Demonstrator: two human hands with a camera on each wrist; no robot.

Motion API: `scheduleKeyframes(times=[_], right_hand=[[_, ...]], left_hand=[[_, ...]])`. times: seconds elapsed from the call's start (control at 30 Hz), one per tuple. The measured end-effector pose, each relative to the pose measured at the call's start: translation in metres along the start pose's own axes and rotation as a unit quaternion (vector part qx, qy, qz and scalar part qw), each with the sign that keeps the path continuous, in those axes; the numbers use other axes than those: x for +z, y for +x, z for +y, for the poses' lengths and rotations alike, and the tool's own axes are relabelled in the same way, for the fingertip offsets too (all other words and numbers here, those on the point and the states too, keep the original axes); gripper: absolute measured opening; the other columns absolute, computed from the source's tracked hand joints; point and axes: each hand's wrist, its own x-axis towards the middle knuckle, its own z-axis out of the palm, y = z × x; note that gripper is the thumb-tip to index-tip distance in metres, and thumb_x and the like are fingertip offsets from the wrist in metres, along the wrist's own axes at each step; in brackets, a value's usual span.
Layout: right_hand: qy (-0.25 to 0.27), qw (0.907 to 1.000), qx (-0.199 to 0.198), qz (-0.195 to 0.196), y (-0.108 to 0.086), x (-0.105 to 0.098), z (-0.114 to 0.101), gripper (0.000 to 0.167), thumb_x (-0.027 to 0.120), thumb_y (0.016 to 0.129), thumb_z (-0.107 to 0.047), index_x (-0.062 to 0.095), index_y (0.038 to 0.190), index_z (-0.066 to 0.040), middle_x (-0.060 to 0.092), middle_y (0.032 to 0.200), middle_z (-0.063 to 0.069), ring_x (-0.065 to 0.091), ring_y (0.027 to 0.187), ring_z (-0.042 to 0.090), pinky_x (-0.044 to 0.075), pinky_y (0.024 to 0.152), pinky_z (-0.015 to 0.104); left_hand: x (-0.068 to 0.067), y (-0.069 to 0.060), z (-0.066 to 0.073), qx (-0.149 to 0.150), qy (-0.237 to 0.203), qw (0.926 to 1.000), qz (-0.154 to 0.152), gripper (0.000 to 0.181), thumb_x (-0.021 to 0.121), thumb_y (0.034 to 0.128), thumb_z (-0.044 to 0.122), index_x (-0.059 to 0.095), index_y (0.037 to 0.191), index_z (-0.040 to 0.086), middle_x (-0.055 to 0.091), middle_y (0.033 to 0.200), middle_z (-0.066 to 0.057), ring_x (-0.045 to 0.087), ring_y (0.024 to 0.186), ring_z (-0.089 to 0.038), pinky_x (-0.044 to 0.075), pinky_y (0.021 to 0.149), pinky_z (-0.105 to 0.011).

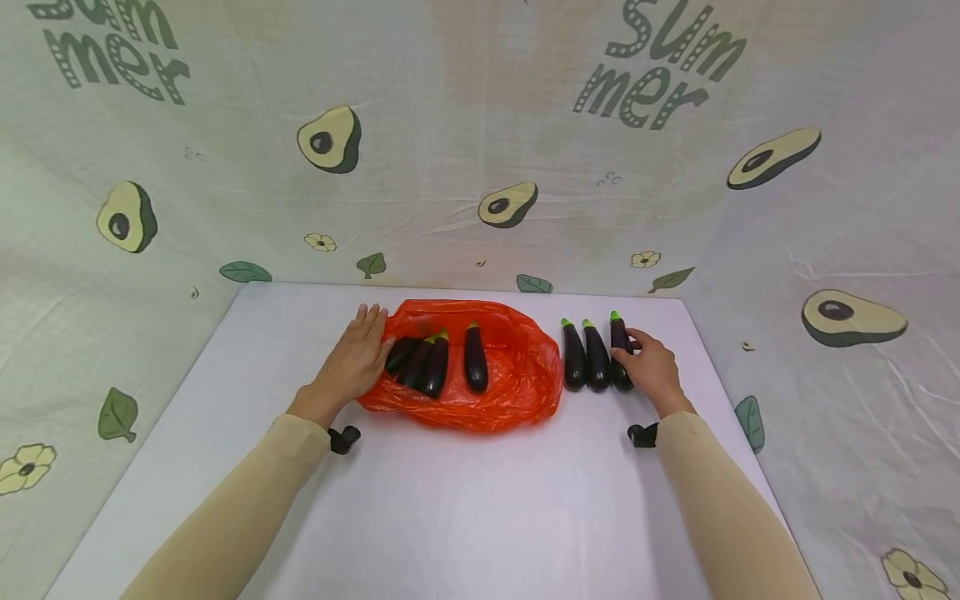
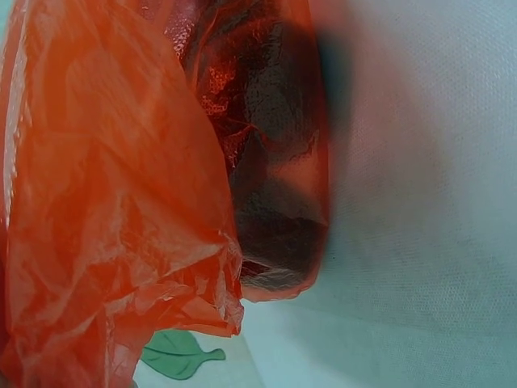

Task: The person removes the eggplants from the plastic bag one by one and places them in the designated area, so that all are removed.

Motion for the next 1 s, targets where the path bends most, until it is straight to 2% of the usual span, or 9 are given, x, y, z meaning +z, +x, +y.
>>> scheduleKeyframes(times=[0.43, 0.67, 1.0], right_hand=[[0.0, 1.0, 0.004, -0.007, 0.0027, 0.0025, 0.0037, 0.069, 0.06, 0.106, -0.039, 0.042, 0.157, 0.003, 0.054, 0.146, 0.037, 0.052, 0.134, 0.056, 0.047, 0.107, 0.066], [-0.009, 0.9999, 0.008, -0.007, 0.0051, 0.0043, 0.0064, 0.07, 0.06, 0.106, -0.042, 0.045, 0.154, 0.006, 0.055, 0.145, 0.037, 0.048, 0.135, 0.059, 0.042, 0.11, 0.068], [-0.015, 0.9999, 0.006, -0.004, 0.0055, 0.0083, 0.0084, 0.068, 0.059, 0.107, -0.043, 0.048, 0.151, 0.007, 0.055, 0.144, 0.037, 0.048, 0.135, 0.059, 0.042, 0.111, 0.068]], left_hand=[[0.0007, 0.0003, -0.0012, -0.005, 0.005, 1.0, 0.002, 0.07, 0.047, 0.1128, 0.032, 0.019, 0.167, -0.002, 0.016, 0.175, -0.022, 0.006, 0.165, -0.038, 0.017, 0.132, -0.056], [0.0006, 0.0002, -0.0009, -0.009, 0.0, 1.0, -0.003, 0.07, 0.047, 0.1127, 0.033, 0.018, 0.167, -0.001, 0.015, 0.176, -0.021, 0.005, 0.165, -0.037, 0.014, 0.132, -0.055], [0.0018, 0.0005, -0.0023, -0.007, -0.002, 1.0, 0.001, 0.07, 0.047, 0.1127, 0.032, 0.019, 0.167, -0.002, 0.016, 0.175, -0.021, 0.005, 0.165, -0.038, 0.013, 0.132, -0.055]])
